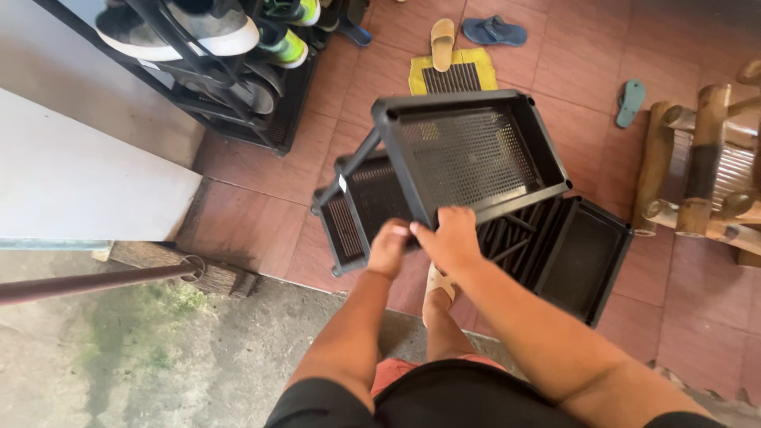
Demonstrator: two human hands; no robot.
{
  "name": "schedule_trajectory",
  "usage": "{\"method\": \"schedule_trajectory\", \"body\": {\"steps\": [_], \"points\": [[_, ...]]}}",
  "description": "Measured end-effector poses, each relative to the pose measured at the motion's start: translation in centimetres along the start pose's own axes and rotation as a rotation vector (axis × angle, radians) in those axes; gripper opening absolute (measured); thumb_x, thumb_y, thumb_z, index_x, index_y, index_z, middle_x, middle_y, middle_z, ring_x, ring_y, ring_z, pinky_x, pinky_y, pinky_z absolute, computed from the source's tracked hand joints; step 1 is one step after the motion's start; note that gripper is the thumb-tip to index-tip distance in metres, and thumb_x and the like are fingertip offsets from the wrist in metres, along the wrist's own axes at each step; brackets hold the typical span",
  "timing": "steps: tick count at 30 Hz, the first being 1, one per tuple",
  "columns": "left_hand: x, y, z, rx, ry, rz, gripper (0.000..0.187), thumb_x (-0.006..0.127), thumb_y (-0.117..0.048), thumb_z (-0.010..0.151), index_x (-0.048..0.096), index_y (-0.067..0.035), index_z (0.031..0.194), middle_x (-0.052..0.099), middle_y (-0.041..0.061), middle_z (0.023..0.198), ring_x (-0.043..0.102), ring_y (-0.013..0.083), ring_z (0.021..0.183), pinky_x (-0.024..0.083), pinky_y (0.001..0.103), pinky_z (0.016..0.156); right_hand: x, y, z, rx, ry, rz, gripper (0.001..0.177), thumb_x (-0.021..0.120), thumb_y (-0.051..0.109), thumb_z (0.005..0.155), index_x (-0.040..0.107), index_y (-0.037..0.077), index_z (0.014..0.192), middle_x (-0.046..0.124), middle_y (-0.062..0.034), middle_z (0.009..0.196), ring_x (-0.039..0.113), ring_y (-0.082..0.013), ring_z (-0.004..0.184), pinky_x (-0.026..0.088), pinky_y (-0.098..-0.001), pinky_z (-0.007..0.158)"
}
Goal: The person disassembles a black plastic shoe rack by removing trays and vertical support poles one by one. They place the removed trays and poles on the floor and continue taking apart the structure until it is fully broken down into separate components.
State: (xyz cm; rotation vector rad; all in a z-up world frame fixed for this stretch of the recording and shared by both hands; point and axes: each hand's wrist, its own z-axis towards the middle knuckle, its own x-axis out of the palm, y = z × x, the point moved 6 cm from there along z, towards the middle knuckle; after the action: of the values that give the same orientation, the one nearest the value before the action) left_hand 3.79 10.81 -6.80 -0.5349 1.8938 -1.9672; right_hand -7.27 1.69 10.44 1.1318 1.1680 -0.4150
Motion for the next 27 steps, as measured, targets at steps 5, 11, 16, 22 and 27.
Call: {"method": "schedule_trajectory", "body": {"steps": [5, 11, 16, 22, 27], "points": [[-8.4, 2.3, 1.3, 0.004, -0.521, 0.284, 0.05, 0.041, -0.035, 0.114, 0.044, 0.003, 0.147, 0.047, 0.031, 0.146, 0.045, 0.0443, 0.136, 0.034, 0.047, 0.113, 2.8, 1.0, -5.5, -0.186, -0.067, -0.04, 0.044, 0.084, 0.039, 0.071, 0.07, 0.0, 0.084, 0.066, -0.0181, 0.102, 0.052, -0.0418, 0.113, 0.044, -0.0578, 0.089], [-12.8, 6.8, 0.1, -0.482, -0.316, 0.067, 0.058, 0.032, -0.041, 0.108, 0.041, -0.006, 0.153, 0.054, 0.024, 0.149, 0.051, 0.0351, 0.139, 0.036, 0.041, 0.116, 4.4, -0.3, -6.8, -0.28, 0.18, -0.152, 0.042, 0.086, 0.04, 0.06, 0.067, 0.005, 0.072, 0.065, -0.0117, 0.093, 0.056, -0.035, 0.112, 0.043, -0.0636, 0.093], [-9.6, 7.5, -0.7, -0.225, 0.036, 0.419, 0.059, 0.043, -0.041, 0.108, 0.036, -0.005, 0.154, 0.047, 0.033, 0.147, 0.044, 0.0482, 0.136, 0.037, 0.052, 0.11, 2.4, -6.0, -6.0, -0.339, 0.301, -0.174, 0.038, 0.087, 0.036, 0.061, 0.07, 0.007, 0.079, 0.066, -0.0104, 0.098, 0.051, -0.0393, 0.125, 0.042, -0.0661, 0.096], [-6.0, 8.0, -0.9, -0.283, 0.231, 0.531, 0.052, 0.049, -0.042, 0.102, 0.045, -0.011, 0.143, 0.055, 0.03, 0.136, 0.054, 0.0533, 0.12, 0.047, 0.058, 0.094, 4.3, -10.0, -9.3, -0.078, 0.387, -0.23, 0.045, 0.087, 0.032, 0.061, 0.072, 0.009, 0.096, 0.067, -0.0082, 0.113, 0.036, -0.0376, 0.143, 0.025, -0.0734, 0.108], [-6.0, 13.3, -2.2, -0.416, 0.453, 0.778, 0.062, 0.052, -0.044, 0.102, 0.032, -0.013, 0.152, 0.056, 0.029, 0.133, 0.058, 0.0512, 0.115, 0.048, 0.057, 0.095, 6.4, -6.5, -8.4, 0.201, 0.449, -0.403, 0.048, 0.076, 0.029, 0.076, 0.07, 0.022, 0.123, 0.067, -0.0057, 0.122, 0.038, -0.035, 0.139, 0.006, -0.0754, 0.113]]}}
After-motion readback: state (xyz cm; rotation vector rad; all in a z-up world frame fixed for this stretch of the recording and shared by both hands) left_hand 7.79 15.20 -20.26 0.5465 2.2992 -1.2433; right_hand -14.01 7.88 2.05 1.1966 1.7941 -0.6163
